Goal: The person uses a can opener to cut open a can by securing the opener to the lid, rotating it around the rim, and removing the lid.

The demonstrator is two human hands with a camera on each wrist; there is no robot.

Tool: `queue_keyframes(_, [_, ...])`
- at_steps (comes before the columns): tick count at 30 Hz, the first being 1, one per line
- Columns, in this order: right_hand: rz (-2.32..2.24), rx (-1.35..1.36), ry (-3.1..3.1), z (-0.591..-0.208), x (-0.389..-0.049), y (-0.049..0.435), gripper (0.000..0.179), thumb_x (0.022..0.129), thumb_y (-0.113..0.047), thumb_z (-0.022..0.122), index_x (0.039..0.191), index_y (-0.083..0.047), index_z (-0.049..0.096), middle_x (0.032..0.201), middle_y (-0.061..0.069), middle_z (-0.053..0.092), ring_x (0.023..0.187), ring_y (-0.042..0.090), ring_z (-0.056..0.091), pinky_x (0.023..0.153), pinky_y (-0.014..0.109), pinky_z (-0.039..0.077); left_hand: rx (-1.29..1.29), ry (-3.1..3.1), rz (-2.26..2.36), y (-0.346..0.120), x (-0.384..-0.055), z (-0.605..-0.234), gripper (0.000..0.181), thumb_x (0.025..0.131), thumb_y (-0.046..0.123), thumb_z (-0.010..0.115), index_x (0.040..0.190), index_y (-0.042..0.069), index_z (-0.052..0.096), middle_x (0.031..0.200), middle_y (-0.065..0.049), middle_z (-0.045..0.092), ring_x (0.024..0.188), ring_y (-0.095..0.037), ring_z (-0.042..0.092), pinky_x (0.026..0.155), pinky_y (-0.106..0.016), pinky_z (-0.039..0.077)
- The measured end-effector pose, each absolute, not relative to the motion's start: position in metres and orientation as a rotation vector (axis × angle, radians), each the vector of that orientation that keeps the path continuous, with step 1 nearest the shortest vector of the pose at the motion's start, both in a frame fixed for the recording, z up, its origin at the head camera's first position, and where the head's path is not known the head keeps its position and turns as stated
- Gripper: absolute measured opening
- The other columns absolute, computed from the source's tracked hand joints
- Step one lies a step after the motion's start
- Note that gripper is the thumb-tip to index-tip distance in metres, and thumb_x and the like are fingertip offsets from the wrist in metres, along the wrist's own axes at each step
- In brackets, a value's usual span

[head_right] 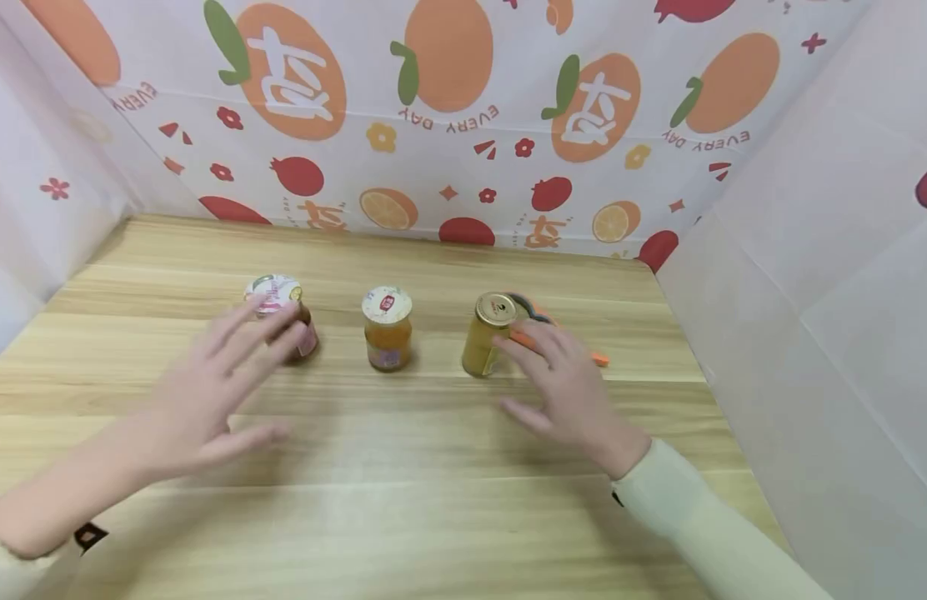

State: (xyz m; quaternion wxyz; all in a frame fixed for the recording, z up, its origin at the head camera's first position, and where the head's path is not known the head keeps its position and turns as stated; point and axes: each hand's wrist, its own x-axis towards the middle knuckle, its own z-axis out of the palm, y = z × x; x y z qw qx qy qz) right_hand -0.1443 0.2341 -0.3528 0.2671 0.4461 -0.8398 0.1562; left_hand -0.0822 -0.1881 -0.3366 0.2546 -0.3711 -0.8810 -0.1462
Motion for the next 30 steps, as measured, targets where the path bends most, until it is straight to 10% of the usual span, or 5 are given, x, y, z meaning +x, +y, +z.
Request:
queue_keyframes(6, [0.466, 0.914, -2.483, -0.356, -0.179, 0.262, 0.068, 0.087, -0.045, 0.072, 0.139, -0.006, 0.053, 0.133, 0.019, 0.055, 0.122, 0.039, 0.052, 0.1, 0.056, 0.042, -0.559, -2.398, -0.894, -0.215, -0.094, -0.331, 0.079, 0.091, 0.045, 0.069, 0.155, 0.014, 0.035, 0.159, -0.015, 0.032, 0.146, -0.043, 0.026, 0.114, -0.067, 0.021])
queue_keyframes(15, [0.522, 0.468, -3.258, -0.379, -0.211, 0.302, 0.114, 0.081, -0.06, 0.074, 0.157, 0.002, 0.016, 0.152, 0.03, 0.035, 0.139, 0.047, 0.035, 0.109, 0.065, 0.031, 0.044, -2.675, -1.903, -0.229, -0.135, -0.341, 0.117, 0.089, 0.036, 0.076, 0.158, 0.028, -0.018, 0.167, -0.011, 0.003, 0.15, -0.043, 0.013, 0.114, -0.063, 0.025])
queue_keyframes(30, [0.534, 0.359, -3.439, -0.388, -0.209, 0.295, 0.094, 0.078, -0.054, 0.08, 0.148, -0.006, 0.037, 0.108, 0.011, 0.062, 0.095, 0.028, 0.057, 0.079, 0.043, 0.048, 0.102, -2.628, -2.085, -0.22, -0.155, -0.372, 0.092, 0.087, 0.025, 0.079, 0.157, 0.013, 0.021, 0.153, -0.018, 0.038, 0.143, -0.033, 0.031, 0.118, -0.052, 0.023])
